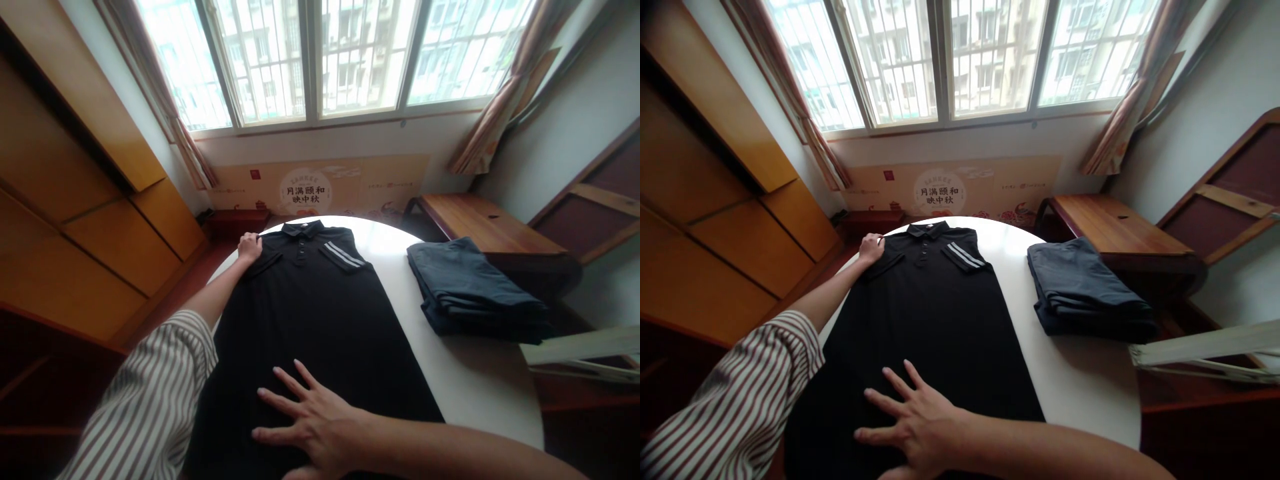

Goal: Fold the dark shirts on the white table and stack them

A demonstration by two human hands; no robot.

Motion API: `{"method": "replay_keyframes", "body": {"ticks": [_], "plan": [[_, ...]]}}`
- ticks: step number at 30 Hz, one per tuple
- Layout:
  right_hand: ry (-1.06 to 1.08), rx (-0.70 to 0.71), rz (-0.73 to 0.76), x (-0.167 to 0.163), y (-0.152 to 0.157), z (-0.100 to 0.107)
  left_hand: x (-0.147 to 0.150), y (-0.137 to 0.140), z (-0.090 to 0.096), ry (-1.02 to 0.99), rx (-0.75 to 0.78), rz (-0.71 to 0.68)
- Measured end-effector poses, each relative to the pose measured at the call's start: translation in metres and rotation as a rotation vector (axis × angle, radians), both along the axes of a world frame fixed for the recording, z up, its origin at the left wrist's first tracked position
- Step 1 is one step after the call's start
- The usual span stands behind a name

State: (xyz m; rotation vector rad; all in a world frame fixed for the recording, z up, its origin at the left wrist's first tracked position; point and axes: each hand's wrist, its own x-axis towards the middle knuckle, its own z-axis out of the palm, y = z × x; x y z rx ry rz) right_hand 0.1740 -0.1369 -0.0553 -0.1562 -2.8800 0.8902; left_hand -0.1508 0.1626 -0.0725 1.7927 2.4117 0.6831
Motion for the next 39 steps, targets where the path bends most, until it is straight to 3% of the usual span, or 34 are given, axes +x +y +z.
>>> {"method": "replay_keyframes", "body": {"ticks": [4, 7, 11, 14, 16, 19, 22, 26, 33, 39], "plan": [[0.005, 0.031, -0.017, 0.000, -0.003, 0.000, 0.017, -0.023, -0.007, 0.150, -0.169, -0.307], [0.010, 0.022, 0.000, 0.001, -0.011, -0.001, 0.021, -0.036, -0.008, 0.284, -0.327, -0.376], [0.025, -0.014, 0.065, 0.011, -0.028, -0.002, 0.028, -0.059, -0.004, 0.311, -0.298, -0.399], [0.000, -0.064, 0.103, 0.036, -0.040, 0.000, 0.027, -0.096, -0.009, 0.345, -0.188, -0.461], [-0.026, -0.083, 0.037, 0.061, -0.044, 0.001, 0.016, -0.128, -0.017, 0.360, -0.122, -0.455], [-0.075, -0.028, -0.235, 0.103, -0.044, -0.002, -0.010, -0.169, -0.031, 0.329, -0.139, -0.367], [-0.140, 0.060, -0.426, 0.135, -0.045, -0.014, -0.032, -0.191, -0.042, 0.275, -0.159, -0.347], [-0.166, 0.127, -0.464, 0.148, -0.054, -0.027, -0.042, -0.195, -0.047, 0.245, -0.078, -0.350], [-0.153, 0.149, -0.458, 0.149, -0.061, -0.027, -0.039, -0.191, -0.039, 0.295, -0.087, -0.333], [-0.199, 0.108, -0.442, 0.154, -0.065, -0.029, -0.037, -0.226, -0.047, 0.309, -0.117, -0.347]]}}
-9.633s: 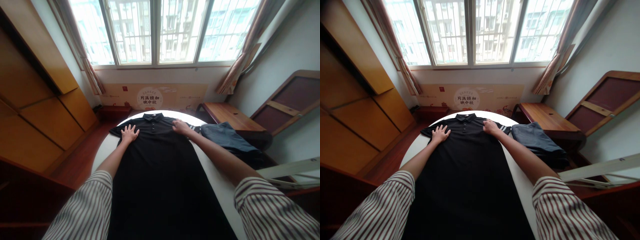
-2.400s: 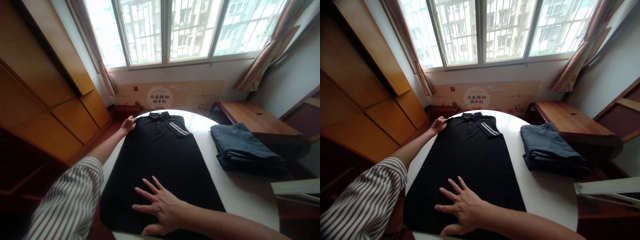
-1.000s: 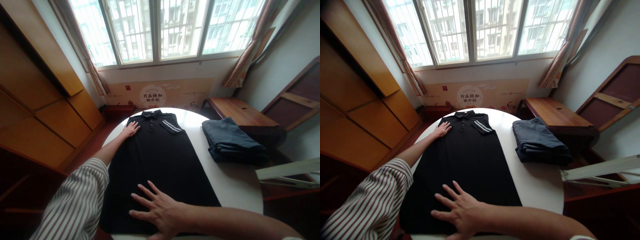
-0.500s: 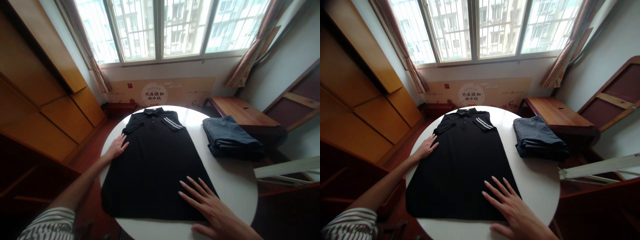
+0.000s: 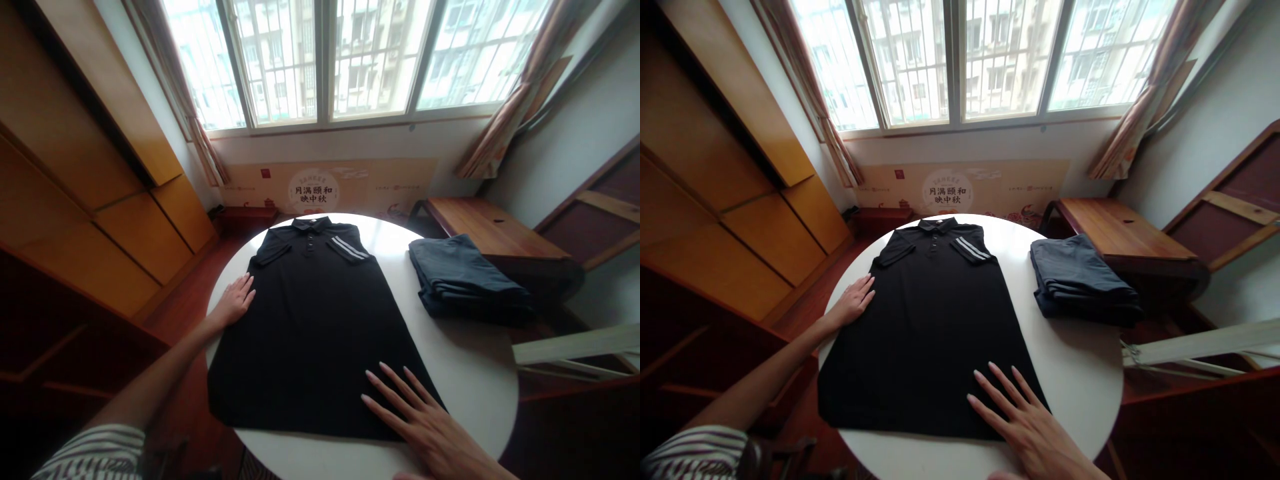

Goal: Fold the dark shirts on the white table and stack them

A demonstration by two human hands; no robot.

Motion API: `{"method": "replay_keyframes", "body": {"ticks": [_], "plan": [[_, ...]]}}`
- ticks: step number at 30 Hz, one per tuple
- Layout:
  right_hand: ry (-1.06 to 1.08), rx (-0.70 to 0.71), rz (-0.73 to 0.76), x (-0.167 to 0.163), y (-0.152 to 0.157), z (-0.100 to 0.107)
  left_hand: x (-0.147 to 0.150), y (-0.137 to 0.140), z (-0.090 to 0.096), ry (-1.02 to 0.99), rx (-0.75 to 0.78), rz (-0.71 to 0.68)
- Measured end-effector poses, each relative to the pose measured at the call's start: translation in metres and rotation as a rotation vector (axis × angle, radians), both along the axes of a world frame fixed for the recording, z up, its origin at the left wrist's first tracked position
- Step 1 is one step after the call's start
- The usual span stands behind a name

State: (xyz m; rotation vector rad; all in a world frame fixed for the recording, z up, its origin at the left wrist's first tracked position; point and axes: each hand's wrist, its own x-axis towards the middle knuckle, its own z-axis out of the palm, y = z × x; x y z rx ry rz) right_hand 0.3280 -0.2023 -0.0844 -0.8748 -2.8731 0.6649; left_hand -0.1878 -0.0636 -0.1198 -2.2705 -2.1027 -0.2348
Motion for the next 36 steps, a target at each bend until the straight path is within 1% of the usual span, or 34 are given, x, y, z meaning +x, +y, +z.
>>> {"method": "replay_keyframes", "body": {"ticks": [4, 7, 9, 11, 12, 14, 15, 16, 18, 20, 22, 24, 25, 27, 29, 31, 33, 36], "plan": [[-0.029, -0.028, -0.001, 0.002, -0.003, -0.001, 0.003, -0.040, 0.000, 0.005, -0.048, -0.013], [0.006, -0.037, 0.003, 0.005, -0.004, -0.003, 0.011, -0.080, 0.010, -0.001, -0.093, -0.041], [0.051, -0.028, 0.004, 0.010, -0.004, -0.005, 0.022, -0.112, 0.018, -0.009, -0.100, -0.103], [0.094, 0.016, -0.025, 0.020, -0.004, -0.009, 0.033, -0.146, 0.024, -0.013, -0.110, -0.224], [0.111, 0.052, -0.045, 0.026, -0.003, -0.011, 0.038, -0.162, 0.025, -0.012, -0.134, -0.318], [0.126, 0.126, -0.089, 0.040, -0.001, -0.014, 0.044, -0.189, 0.024, -0.020, -0.194, -0.554], [0.124, 0.155, -0.105, 0.047, 0.000, -0.016, 0.045, -0.200, 0.022, -0.029, -0.208, -0.644], [0.119, 0.174, -0.118, 0.053, 0.001, -0.016, 0.044, -0.209, 0.020, -0.040, -0.202, -0.697], [0.108, 0.188, -0.132, 0.062, 0.003, -0.015, 0.038, -0.223, 0.020, -0.077, -0.160, -0.692], [0.114, 0.174, -0.130, 0.064, 0.006, -0.010, 0.030, -0.230, 0.027, -0.143, -0.139, -0.618], [0.127, 0.115, -0.123, 0.060, 0.015, 0.002, 0.026, -0.228, 0.038, -0.247, -0.150, -0.544], [0.155, 0.039, -0.137, 0.051, 0.033, 0.018, 0.026, -0.213, 0.052, -0.360, -0.191, -0.471], [0.177, 0.012, -0.158, 0.045, 0.046, 0.026, 0.027, -0.200, 0.058, -0.408, -0.214, -0.435], [0.233, 0.001, -0.223, 0.033, 0.081, 0.043, 0.029, -0.164, 0.069, -0.476, -0.238, -0.360], [0.263, -0.013, -0.285, 0.021, 0.120, 0.057, 0.028, -0.123, 0.076, -0.492, -0.172, -0.251], [0.278, -0.041, -0.335, 0.011, 0.154, 0.067, 0.025, -0.084, 0.080, -0.479, -0.089, -0.137], [0.277, -0.030, -0.345, 0.002, 0.175, 0.072, 0.020, -0.054, 0.080, -0.477, -0.022, -0.041], [0.247, -0.026, -0.293, -0.014, 0.185, 0.071, 0.010, -0.021, 0.079, -0.502, 0.066, 0.106]]}}
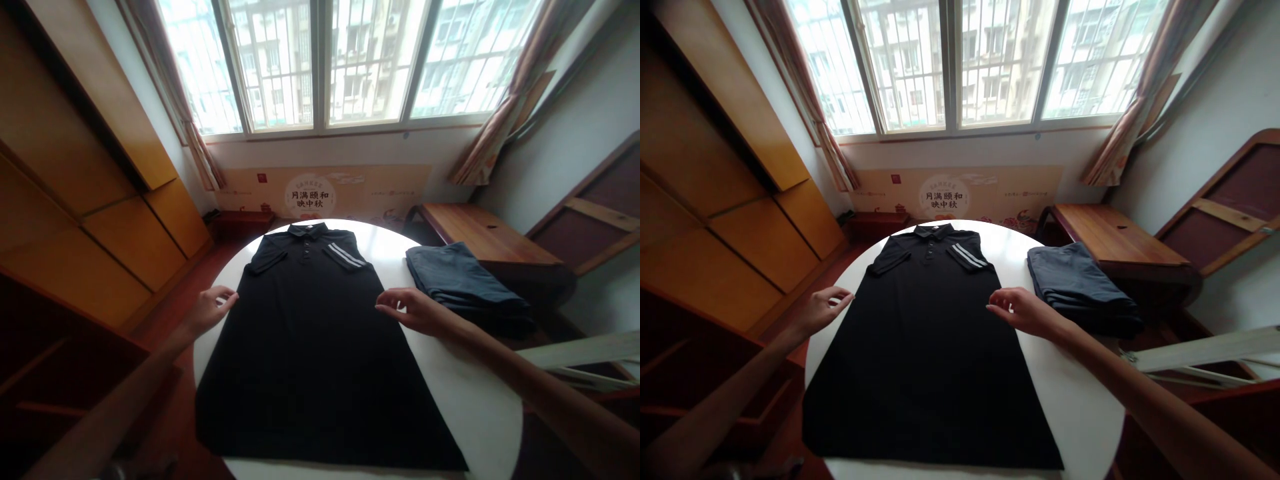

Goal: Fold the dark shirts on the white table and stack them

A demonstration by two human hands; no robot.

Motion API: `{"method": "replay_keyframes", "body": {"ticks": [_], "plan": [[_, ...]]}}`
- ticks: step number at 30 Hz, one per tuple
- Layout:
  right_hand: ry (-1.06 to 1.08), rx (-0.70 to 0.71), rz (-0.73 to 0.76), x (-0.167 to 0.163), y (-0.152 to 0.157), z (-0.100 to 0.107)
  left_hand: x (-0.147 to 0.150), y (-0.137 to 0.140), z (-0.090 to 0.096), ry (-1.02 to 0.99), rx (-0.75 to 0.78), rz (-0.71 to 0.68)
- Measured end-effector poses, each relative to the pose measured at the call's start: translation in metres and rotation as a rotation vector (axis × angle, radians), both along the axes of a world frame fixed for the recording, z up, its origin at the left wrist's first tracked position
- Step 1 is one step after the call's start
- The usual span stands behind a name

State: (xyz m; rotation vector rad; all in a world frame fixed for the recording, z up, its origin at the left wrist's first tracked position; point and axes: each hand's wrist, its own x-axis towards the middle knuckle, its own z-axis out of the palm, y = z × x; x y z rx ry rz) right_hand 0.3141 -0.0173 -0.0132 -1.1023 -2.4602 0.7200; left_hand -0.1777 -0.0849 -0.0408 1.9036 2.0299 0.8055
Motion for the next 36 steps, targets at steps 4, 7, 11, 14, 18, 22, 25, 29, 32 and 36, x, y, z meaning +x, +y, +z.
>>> {"method": "replay_keyframes", "body": {"ticks": [4, 7, 11, 14, 18, 22, 25, 29, 32, 36], "plan": [[-0.028, -0.083, 0.068, -0.029, 0.002, -0.007, -0.010, 0.029, -0.005, -0.024, -0.097, 0.160], [-0.009, -0.135, 0.086, -0.061, 0.015, -0.007, -0.011, 0.041, -0.014, 0.024, -0.216, 0.220], [0.005, -0.144, 0.069, -0.115, 0.044, 0.000, -0.006, 0.038, -0.023, 0.044, -0.337, 0.196], [-0.033, -0.069, 0.058, -0.168, 0.068, 0.006, -0.002, 0.020, -0.025, 0.045, -0.331, 0.155], [-0.082, -0.001, 0.101, -0.252, 0.093, 0.011, 0.002, -0.018, -0.026, -0.092, -0.345, 0.119], [-0.130, 0.000, 0.117, -0.333, 0.106, 0.009, 0.007, -0.067, -0.032, -0.249, -0.425, 0.062], [-0.178, -0.026, 0.034, -0.378, 0.110, 0.000, 0.013, -0.106, -0.038, -0.397, -0.516, -0.026], [-0.256, -0.078, -0.175, -0.413, 0.116, -0.017, 0.022, -0.163, -0.051, -0.364, -0.386, 0.054], [-0.305, -0.108, -0.286, -0.429, 0.126, -0.029, 0.029, -0.201, -0.063, -0.314, -0.337, 0.155], [-0.342, -0.151, -0.365, -0.444, 0.139, -0.037, 0.043, -0.228, -0.071, -0.307, -0.332, 0.213]]}}
